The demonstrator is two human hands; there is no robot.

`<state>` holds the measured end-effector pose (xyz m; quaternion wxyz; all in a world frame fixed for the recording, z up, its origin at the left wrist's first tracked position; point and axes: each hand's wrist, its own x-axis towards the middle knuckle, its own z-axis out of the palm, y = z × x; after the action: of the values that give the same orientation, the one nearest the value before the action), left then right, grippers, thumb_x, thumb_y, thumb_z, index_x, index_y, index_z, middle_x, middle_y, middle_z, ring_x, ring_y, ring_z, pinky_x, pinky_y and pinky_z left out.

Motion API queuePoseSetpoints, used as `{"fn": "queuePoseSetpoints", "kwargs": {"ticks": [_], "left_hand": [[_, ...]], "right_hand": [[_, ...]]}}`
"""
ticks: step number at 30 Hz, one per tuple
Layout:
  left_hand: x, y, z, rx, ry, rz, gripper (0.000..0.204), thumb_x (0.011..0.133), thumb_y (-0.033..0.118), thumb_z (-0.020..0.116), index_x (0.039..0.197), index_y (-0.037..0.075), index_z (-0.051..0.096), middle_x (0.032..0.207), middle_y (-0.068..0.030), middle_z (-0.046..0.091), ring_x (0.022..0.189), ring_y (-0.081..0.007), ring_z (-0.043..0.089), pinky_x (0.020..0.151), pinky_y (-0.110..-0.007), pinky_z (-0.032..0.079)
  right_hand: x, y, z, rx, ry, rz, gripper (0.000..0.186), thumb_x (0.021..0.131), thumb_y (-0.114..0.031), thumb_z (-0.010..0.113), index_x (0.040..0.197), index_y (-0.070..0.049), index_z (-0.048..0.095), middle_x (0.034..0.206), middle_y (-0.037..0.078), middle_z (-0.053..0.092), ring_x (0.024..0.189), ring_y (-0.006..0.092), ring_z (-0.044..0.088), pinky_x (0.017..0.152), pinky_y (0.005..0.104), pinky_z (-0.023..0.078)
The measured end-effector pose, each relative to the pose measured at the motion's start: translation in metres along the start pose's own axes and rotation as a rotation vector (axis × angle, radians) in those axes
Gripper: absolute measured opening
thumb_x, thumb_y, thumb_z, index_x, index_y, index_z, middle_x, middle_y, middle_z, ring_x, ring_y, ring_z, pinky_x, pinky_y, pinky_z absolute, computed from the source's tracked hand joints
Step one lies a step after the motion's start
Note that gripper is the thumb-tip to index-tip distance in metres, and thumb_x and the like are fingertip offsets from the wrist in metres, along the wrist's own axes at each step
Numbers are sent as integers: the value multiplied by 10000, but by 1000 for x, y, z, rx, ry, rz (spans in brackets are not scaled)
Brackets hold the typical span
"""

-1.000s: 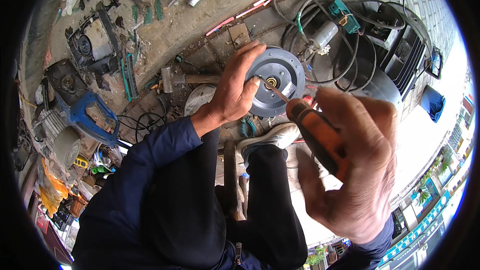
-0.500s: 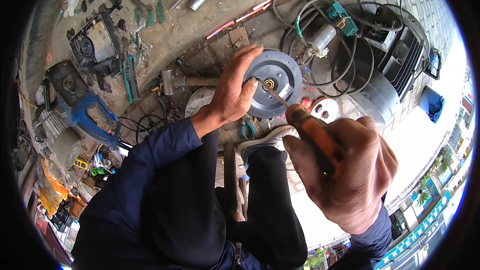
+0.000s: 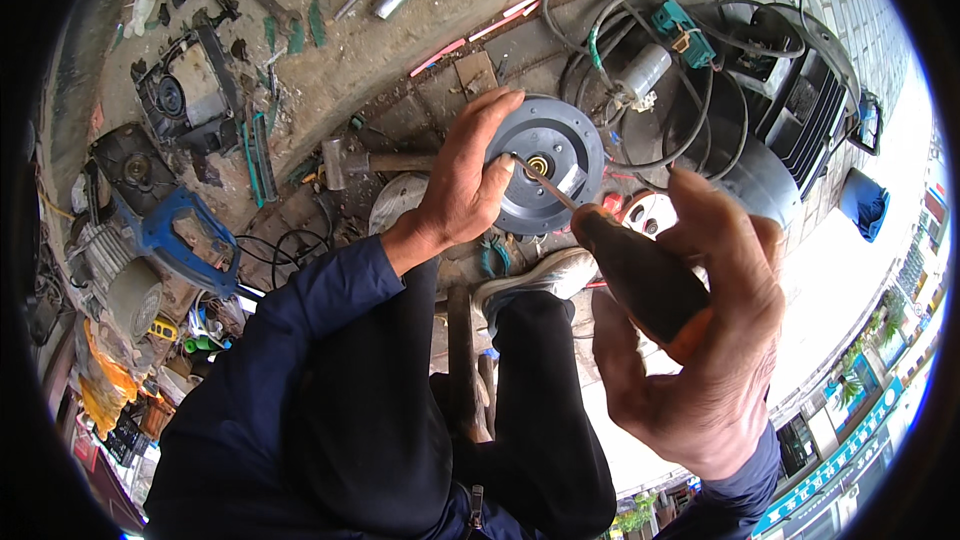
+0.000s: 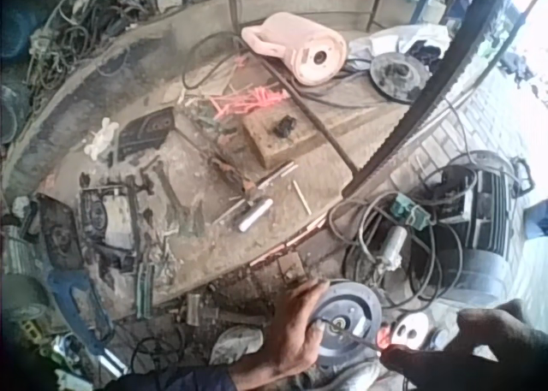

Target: The person tests a motor component with a multimeter, then assembles a black plastic cover over the motor housing. They secure the cover with screws using a screwdriver and later strip wire ends with pliers.

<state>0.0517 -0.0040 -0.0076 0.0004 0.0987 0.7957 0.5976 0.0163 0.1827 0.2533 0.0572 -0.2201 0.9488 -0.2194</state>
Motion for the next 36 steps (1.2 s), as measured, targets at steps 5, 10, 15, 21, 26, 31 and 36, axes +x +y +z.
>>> {"fn": "queuePoseSetpoints", "kwargs": {"ticks": [5,10,15,21,26,31,36], "left_hand": [[1,-1,-1,-1,4,-11,603,1012,83,569,1599,-19,474,1595,-262,498,1488,-439,498,1266,-510,380],[0,1,2,21,-8,5,645,968,61,575,1599,-23,470,1601,-263,488,1501,-440,481,1276,-514,367],[0,1,0,-6,-13,-4,681,934,43,584,1601,-29,462,1607,-270,475,1507,-444,471,1284,-516,356],[0,3,2,-32,-6,-9,729,883,1,612,1595,-25,460,1573,-297,476,1474,-477,466,1273,-540,342],[1,3,-2,-12,-2,-20,696,919,15,612,1598,-29,462,1592,-271,486,1493,-448,482,1277,-514,362],[0,3,1,15,2,-10,687,923,15,615,1594,-26,472,1587,-267,494,1488,-445,487,1270,-515,372],[1,4,2,23,2,-9,685,927,21,615,1594,-26,471,1586,-270,494,1488,-449,486,1266,-521,377]], "right_hand": [[-6,4,-4,-19,-75,12,661,848,-95,946,1352,93,564,1010,137,699,742,248,671,656,368,531],[-12,5,0,95,10,68,727,842,-54,938,1395,85,486,1077,162,728,791,226,701,723,345,557],[-8,4,-4,20,-54,108,529,848,-78,940,1230,48,595,1001,136,729,792,252,723,731,345,558],[-4,1,3,26,59,65,517,858,-122,951,1202,45,604,1058,140,705,691,241,671,666,352,538],[-6,2,-4,-38,-69,36,582,872,-120,948,1269,66,566,1053,151,703,698,235,676,680,358,549],[-17,1,-2,88,-27,88,682,834,-99,954,1382,105,602,1188,162,657,800,269,678,812,369,563],[-22,2,-2,-60,-60,37,702,811,-155,976,1374,84,632,1214,168,658,774,267,657,811,359,551]]}}
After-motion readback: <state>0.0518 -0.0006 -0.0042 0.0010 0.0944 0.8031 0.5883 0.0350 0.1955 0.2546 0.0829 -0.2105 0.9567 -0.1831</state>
